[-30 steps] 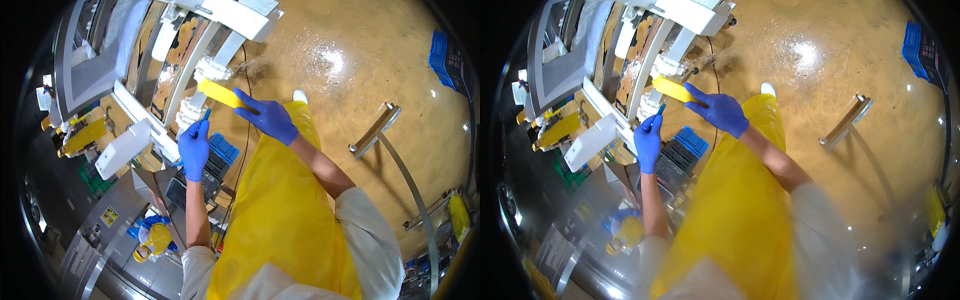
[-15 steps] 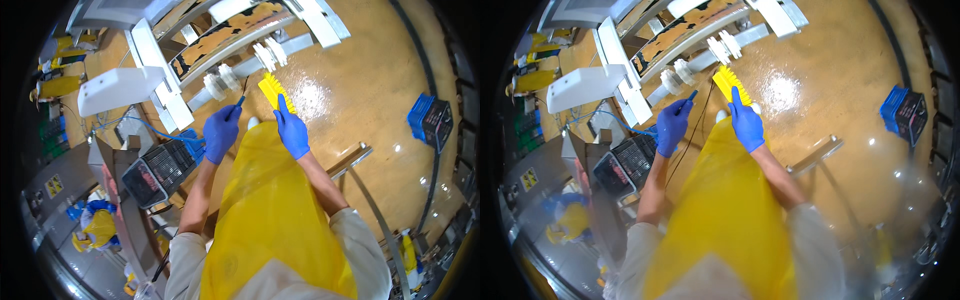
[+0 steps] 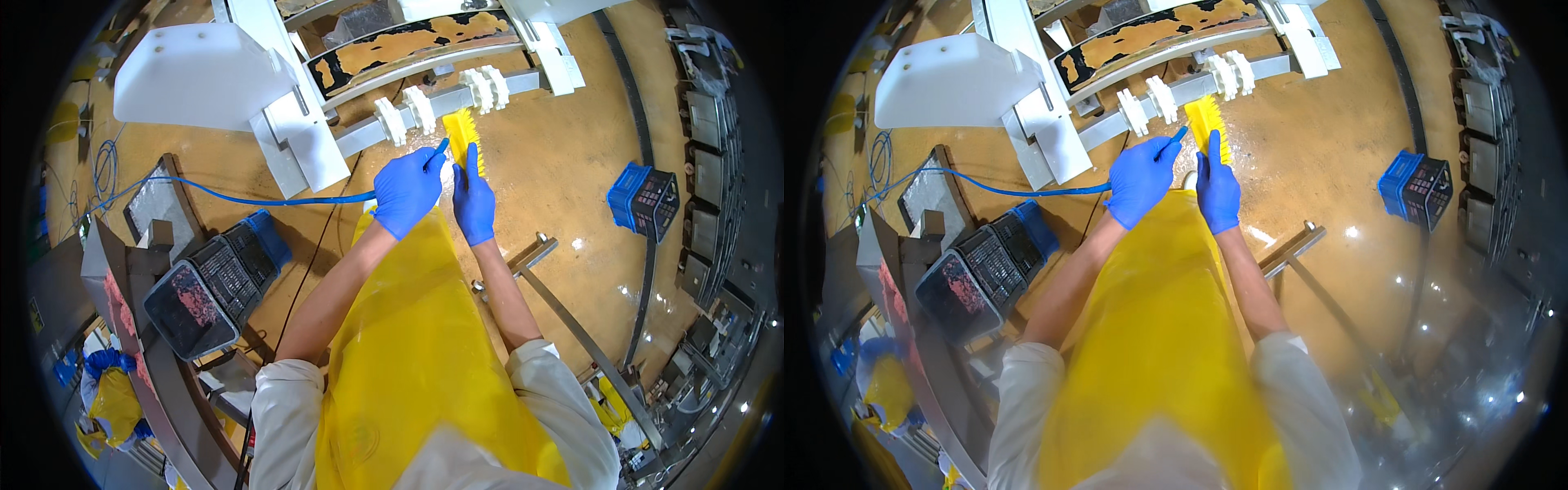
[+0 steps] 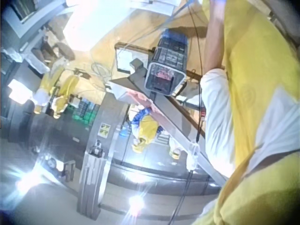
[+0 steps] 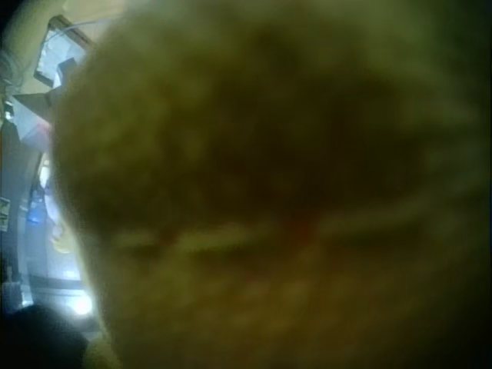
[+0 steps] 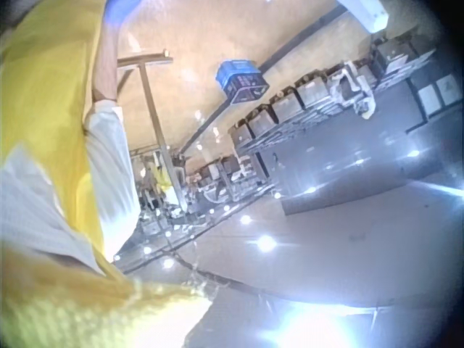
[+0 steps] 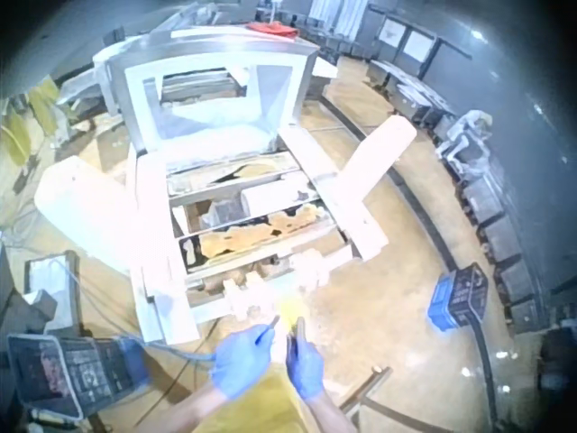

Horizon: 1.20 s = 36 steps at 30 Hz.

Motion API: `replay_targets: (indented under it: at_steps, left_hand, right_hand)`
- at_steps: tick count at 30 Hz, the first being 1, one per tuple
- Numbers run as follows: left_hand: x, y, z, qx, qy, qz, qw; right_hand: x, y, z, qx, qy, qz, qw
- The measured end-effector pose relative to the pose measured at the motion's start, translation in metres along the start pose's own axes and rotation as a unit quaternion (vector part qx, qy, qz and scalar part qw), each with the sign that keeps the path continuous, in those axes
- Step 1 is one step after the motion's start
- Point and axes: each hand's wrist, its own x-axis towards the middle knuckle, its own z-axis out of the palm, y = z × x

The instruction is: The person scrubs various parts of a white industrial machine using a yellow brush and a blue hose. They systematically clean rollers, frames, and other components while wearing blue gloves and a yellow apron.

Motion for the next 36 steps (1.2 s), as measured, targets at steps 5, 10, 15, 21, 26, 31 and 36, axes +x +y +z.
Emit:
replay_targets:
  at_steps: [5,10,15,21,26,31,36]
  left_hand:
    - [0.001,0.0,-0.011,-0.004,-0.037,-0.01,0.999]
    - [0.001,-0.003,-0.011,-0.033,0.022,-0.003,0.999]
    - [0.002,-0.006,-0.036,-0.052,0.024,-0.007,0.998]
    - [0.005,-0.014,-0.044,-0.055,0.01,0.027,0.998]
    - [0.015,-0.008,-0.028,-0.08,-0.012,0.047,0.996]
    - [0.022,-0.003,-0.017,-0.103,0.003,0.061,0.993]
    - [0.026,0.003,-0.004,-0.132,0.036,0.069,0.988]
  right_hand:
    - [0.011,0.022,0.005,-0.014,0.055,0.017,0.998]
    - [0.013,-0.011,-0.008,0.077,-0.014,0.122,0.989]
    - [0.044,-0.056,-0.059,0.118,0.0,0.064,0.991]
    - [0.087,-0.029,-0.107,-0.09,-0.079,-0.031,0.992]
    - [0.158,-0.081,-0.161,-0.197,-0.173,-0.091,0.961]
    - [0.205,-0.111,-0.141,-0.376,-0.294,-0.248,0.843]
    - [0.224,-0.115,-0.126,-0.389,-0.305,-0.326,0.806]
